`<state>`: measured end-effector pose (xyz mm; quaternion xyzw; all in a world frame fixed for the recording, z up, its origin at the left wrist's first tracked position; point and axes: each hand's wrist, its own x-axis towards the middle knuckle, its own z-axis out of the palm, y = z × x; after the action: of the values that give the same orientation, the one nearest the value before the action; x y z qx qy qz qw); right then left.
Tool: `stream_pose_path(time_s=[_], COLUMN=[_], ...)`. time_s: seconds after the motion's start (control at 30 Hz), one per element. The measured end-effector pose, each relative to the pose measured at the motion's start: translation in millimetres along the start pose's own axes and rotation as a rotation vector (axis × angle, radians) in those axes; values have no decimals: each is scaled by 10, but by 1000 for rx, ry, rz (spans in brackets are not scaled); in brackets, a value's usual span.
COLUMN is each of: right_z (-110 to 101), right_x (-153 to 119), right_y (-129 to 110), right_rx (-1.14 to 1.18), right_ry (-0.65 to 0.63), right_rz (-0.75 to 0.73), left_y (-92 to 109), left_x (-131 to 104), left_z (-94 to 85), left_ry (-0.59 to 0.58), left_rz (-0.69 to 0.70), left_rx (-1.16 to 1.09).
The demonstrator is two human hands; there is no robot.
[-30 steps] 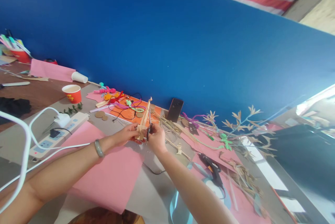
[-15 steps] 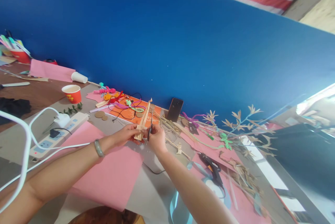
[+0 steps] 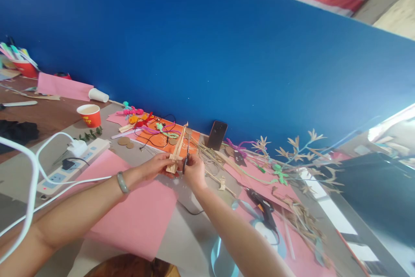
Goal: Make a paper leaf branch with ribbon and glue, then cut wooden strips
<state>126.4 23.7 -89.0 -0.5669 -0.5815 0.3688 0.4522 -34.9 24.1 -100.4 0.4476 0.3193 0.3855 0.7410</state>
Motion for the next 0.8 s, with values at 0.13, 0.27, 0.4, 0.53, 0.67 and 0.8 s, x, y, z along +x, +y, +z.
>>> stream_pose_path(time_s=[0.13,0.27,0.4,0.53,0.67,0.8], right_z=[18,-51,-340,-720,-916,-876], right_x=[-8,-18,-7,47,75,66], right_y=[26,-20,-170,-246,-213,-243], right_rx=[7,-47,-222,-562,-763,-827], right_ry=[-1,-50,-195,-442,-600,-681], right_rz=[17,-2,-22,-21,-16,-16], left_y=[11,19,4,-11,-41,-77], left_x=[-5,-3,27,47,55,67], left_z=[14,14,-21,-48,-58,-69], left_ry=[29,31,70,113,91,38], left_rz=[12,33,61,80,65,47], left_rx=[0,27,12,32,84,116])
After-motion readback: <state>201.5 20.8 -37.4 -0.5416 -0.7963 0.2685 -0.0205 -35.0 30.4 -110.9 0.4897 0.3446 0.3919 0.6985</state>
